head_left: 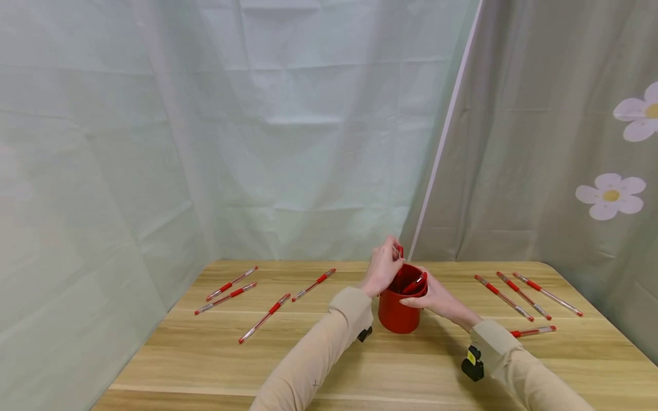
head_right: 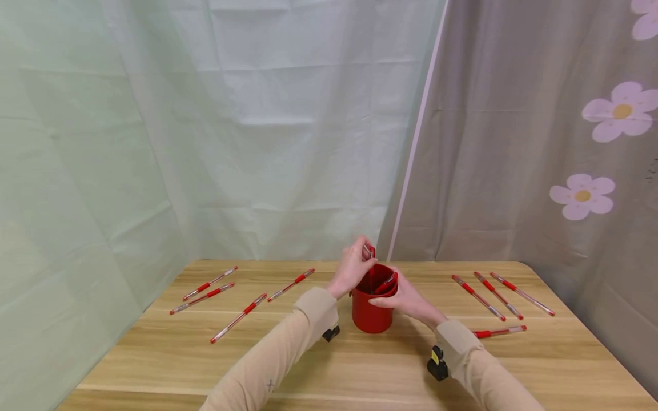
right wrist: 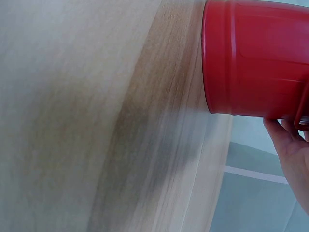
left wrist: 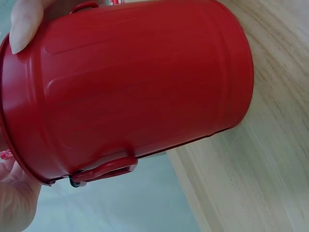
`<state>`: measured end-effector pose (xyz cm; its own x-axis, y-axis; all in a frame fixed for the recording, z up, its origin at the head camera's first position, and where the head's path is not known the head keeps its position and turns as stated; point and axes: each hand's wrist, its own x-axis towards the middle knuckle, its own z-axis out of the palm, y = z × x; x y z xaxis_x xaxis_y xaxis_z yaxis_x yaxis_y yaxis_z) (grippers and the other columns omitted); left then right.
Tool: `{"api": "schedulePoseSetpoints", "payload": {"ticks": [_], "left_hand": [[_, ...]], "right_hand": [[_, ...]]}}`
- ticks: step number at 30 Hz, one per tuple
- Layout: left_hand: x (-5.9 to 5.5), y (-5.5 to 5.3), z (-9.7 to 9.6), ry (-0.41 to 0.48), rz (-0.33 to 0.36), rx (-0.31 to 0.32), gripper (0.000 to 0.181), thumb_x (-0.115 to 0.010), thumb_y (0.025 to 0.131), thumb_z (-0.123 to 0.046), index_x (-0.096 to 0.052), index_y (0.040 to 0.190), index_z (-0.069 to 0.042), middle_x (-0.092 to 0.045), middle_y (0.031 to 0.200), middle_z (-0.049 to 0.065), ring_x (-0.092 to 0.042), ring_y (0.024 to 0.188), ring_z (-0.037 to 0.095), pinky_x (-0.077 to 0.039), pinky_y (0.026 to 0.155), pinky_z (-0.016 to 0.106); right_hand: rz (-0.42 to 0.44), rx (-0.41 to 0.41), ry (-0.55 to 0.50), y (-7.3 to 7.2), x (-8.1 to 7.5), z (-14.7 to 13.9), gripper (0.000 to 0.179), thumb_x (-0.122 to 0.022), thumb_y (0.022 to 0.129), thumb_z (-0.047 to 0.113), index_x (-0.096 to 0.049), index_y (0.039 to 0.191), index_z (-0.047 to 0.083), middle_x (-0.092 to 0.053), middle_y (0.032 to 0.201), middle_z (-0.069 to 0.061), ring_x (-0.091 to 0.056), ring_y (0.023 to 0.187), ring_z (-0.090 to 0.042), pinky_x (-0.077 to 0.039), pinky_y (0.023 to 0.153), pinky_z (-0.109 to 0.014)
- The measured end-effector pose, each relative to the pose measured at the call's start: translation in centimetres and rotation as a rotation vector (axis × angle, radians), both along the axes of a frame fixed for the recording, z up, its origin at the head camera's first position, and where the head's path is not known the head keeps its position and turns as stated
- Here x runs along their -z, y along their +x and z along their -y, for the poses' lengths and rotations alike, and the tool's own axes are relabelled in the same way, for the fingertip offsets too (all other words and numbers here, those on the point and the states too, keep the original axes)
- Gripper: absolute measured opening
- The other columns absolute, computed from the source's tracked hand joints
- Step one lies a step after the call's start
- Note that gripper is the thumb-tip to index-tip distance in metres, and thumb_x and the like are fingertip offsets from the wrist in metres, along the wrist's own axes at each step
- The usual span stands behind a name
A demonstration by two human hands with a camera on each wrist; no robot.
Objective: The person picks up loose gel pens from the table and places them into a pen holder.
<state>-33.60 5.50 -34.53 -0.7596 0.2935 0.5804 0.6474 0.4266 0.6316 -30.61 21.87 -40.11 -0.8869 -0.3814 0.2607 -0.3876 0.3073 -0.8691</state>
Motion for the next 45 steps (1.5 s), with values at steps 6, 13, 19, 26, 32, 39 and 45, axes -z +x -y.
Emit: {"api": "schedulePoseSetpoints", "payload": {"ticks": [6,13,19,26,32,39,45], "left_hand": [[0.1,0.2,0.1,-0.043,0.016,-0.021,0.022,-0.066,0.079,0.002,-0.048,0.090,-0.005,-0.051,0.066,-0.001,-0.050,0.060,0.009,-0.042,0.050,0.017],[0.3,0.2,0.0,-0.103,0.054,-0.024,0.022,-0.067,0.079,0.003,-0.048,0.088,-0.004,-0.054,0.068,0.002,-0.053,0.060,0.009,-0.044,0.050,0.017],[0.2,0.5,0.0,-0.169,0.088,-0.020,0.020,-0.066,0.080,0.000,-0.049,0.088,-0.005,-0.053,0.069,0.001,-0.054,0.061,0.010,-0.045,0.052,0.017],[-0.1,0.6,0.0,-0.246,0.054,-0.051,0.014,-0.066,0.081,-0.003,-0.053,0.088,-0.006,-0.056,0.072,0.000,-0.054,0.064,0.010,-0.044,0.054,0.017],[-0.6,0.5,0.0,-0.286,-0.006,-0.081,0.005,-0.064,0.083,-0.007,-0.061,0.087,-0.006,-0.060,0.077,0.002,-0.055,0.066,0.009,-0.043,0.054,0.015],[-0.7,0.1,0.4,-0.329,-0.059,-0.151,0.007,-0.066,0.084,-0.016,-0.071,0.086,-0.011,-0.061,0.083,-0.002,-0.054,0.075,0.010,-0.042,0.058,0.014],[-0.5,-0.5,0.8,-0.243,0.054,-0.165,0.007,-0.066,0.084,-0.017,-0.072,0.085,-0.013,-0.063,0.083,-0.004,-0.055,0.073,0.007,-0.044,0.058,0.017]], "right_hand": [[0.003,0.009,0.023,2.0,-2.4,0.9,0.070,-0.072,0.077,0.014,-0.030,0.131,-0.004,-0.042,0.122,-0.021,-0.045,0.106,-0.034,-0.043,0.082,-0.037],[0.030,-0.003,0.003,2.4,-2.8,1.1,0.070,-0.072,0.077,0.013,-0.029,0.130,-0.005,-0.043,0.121,-0.021,-0.045,0.106,-0.034,-0.043,0.083,-0.039],[0.028,0.003,0.008,2.1,-2.6,1.0,0.069,-0.072,0.077,0.013,-0.029,0.129,-0.005,-0.044,0.121,-0.021,-0.046,0.105,-0.034,-0.043,0.084,-0.040],[0.027,0.000,-0.005,0.9,-1.2,0.5,0.070,-0.072,0.077,0.013,-0.029,0.130,-0.003,-0.044,0.121,-0.019,-0.046,0.105,-0.033,-0.044,0.083,-0.041],[0.018,0.012,-0.009,0.0,0.0,-0.1,0.071,-0.074,0.076,0.017,-0.031,0.131,0.002,-0.045,0.122,-0.015,-0.046,0.106,-0.030,-0.043,0.083,-0.039],[0.002,0.001,0.008,0.0,0.2,-0.2,0.071,-0.074,0.076,0.020,-0.031,0.131,0.005,-0.044,0.123,-0.014,-0.045,0.107,-0.030,-0.042,0.083,-0.039],[0.012,-0.006,0.008,0.0,0.1,-0.1,0.070,-0.073,0.078,0.018,-0.031,0.132,0.005,-0.041,0.125,-0.015,-0.043,0.108,-0.031,-0.042,0.083,-0.037]]}}
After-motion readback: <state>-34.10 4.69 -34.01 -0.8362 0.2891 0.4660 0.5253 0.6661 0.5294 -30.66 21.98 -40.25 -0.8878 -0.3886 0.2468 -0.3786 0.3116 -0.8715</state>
